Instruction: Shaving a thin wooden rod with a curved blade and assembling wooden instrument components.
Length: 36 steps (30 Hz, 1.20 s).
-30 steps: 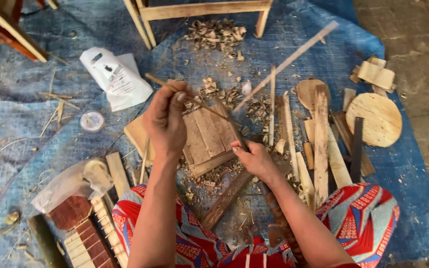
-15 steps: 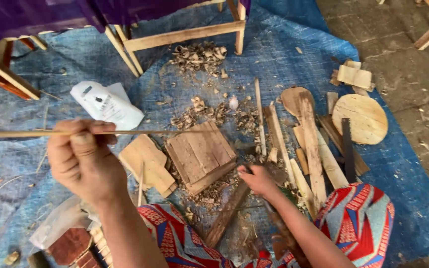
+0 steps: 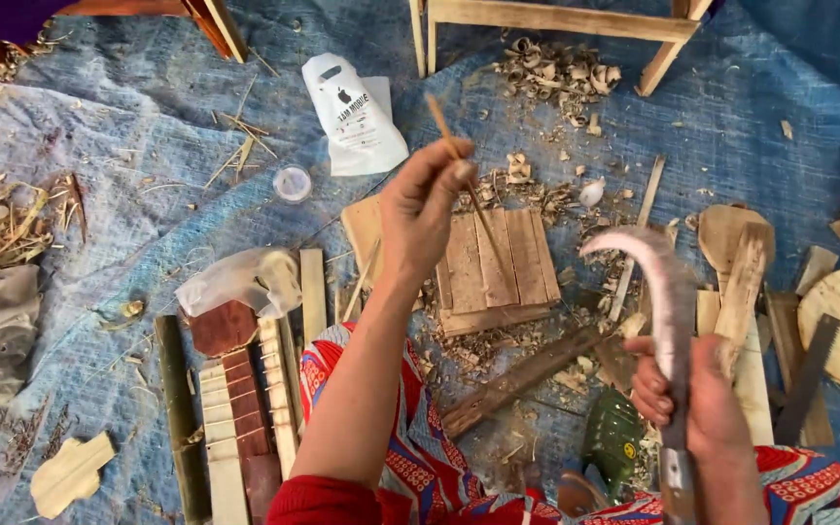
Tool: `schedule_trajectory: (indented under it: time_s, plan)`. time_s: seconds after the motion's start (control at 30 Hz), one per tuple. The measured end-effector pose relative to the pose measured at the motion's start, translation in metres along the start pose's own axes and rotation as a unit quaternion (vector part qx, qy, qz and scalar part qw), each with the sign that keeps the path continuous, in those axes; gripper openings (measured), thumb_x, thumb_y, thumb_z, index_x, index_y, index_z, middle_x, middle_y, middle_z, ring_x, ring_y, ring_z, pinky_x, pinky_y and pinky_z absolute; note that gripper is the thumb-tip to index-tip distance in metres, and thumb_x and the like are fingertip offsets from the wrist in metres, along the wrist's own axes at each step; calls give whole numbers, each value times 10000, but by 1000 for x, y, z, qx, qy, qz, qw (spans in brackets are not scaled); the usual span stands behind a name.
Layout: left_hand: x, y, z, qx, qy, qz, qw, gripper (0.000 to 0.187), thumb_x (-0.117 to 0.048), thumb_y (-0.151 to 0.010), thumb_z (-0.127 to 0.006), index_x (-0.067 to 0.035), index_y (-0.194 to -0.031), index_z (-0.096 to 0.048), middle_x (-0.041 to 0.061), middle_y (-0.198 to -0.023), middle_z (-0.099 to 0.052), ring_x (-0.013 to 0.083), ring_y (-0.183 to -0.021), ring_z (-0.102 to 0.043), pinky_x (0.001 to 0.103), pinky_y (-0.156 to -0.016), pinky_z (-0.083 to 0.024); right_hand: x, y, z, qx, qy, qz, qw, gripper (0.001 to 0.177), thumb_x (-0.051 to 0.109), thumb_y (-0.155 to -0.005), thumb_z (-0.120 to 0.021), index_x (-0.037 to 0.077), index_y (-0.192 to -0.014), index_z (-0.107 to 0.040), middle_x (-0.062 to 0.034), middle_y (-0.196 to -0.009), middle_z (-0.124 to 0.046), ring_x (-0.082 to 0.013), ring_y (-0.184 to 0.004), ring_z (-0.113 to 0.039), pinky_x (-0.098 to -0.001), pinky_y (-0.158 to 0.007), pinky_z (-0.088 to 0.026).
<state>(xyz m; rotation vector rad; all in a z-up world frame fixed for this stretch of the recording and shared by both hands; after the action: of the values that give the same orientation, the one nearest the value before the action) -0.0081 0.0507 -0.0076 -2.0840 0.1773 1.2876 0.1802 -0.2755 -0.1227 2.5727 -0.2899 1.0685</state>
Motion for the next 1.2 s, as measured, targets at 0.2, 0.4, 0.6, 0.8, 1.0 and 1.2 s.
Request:
schedule_trajectory:
  time_s: [0.2, 0.4, 0.6, 0.8, 1.0, 1.2]
  plan:
    - [5, 22, -39, 126, -77, 56, 987, 174, -60, -971, -690, -101, -1141, -703, -2, -959, -718, 68, -736, -584, 202, -650, -483, 28, 11, -75, -42, -172, 94, 980, 863, 717, -1174, -267, -18, -952, -660, 2, -609, -480, -113, -486, -448, -331, -470, -375]
    - [-8, 52, -79, 231, -146, 27, 961, 199, 13, -893, -749, -73, -1072, -737, 9, -870, -655, 104, -698, -549, 240, -625, -454, 32, 24, -102, 90, -210, 36, 973, 409, 316, -1114, -435, -9, -928, -597, -24, -687, -511, -119, -601, -455, -311, -572, -380]
    - [-19, 62, -94, 280, -268, -89, 917, 196, -78, -930, -720, -46, -1122, -742, 54, -804, -584, 173, -671, -488, 312, -569, -426, 49, 52, -147, 137, -239, 118, 954, 169, 137, -1034, -569, -23, -977, -558, -85, -786, -547, -157, -654, -495, -322, -541, -465]
    - [-22, 69, -96, 315, -277, -74, 905, 192, -89, -924, -718, -69, -1108, -767, 31, -809, -608, 137, -600, -545, 277, -531, -452, 40, 42, -133, 103, -175, 83, 976, 827, 74, -1050, -648, 61, -1683, -116, -326, -1140, -652, -153, -590, -629, -235, -338, -403]
    - [-6, 73, -90, 346, -142, 13, 927, 208, -176, -928, -750, -59, -1100, -751, 171, -795, -678, 329, -746, -691, 392, -693, -580, 6, 22, -50, 37, -64, 89, 993, 413, 166, -1067, -453, 160, -1464, -567, -265, -873, -706, -187, -470, -617, -229, -238, -453]
    - [12, 41, -42, 418, -363, 126, 823, 189, -161, -884, -742, -120, -1064, -781, 33, -911, -804, 118, -663, -721, 230, -592, -598, 80, 53, -68, 16, -117, 168, 979, 564, 118, -1029, -672, 34, -1538, -443, -106, -845, -692, -55, -504, -571, -162, -338, -391]
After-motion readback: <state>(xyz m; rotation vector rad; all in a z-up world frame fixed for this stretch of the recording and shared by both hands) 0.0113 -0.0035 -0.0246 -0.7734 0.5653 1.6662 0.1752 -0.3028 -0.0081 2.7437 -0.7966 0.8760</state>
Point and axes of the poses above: each hand's wrist, its own y-axis away from the middle knuckle, its own z-axis out of the back of the hand, x = y × z, the point moved 3 cm from there along -y, towards the middle knuckle
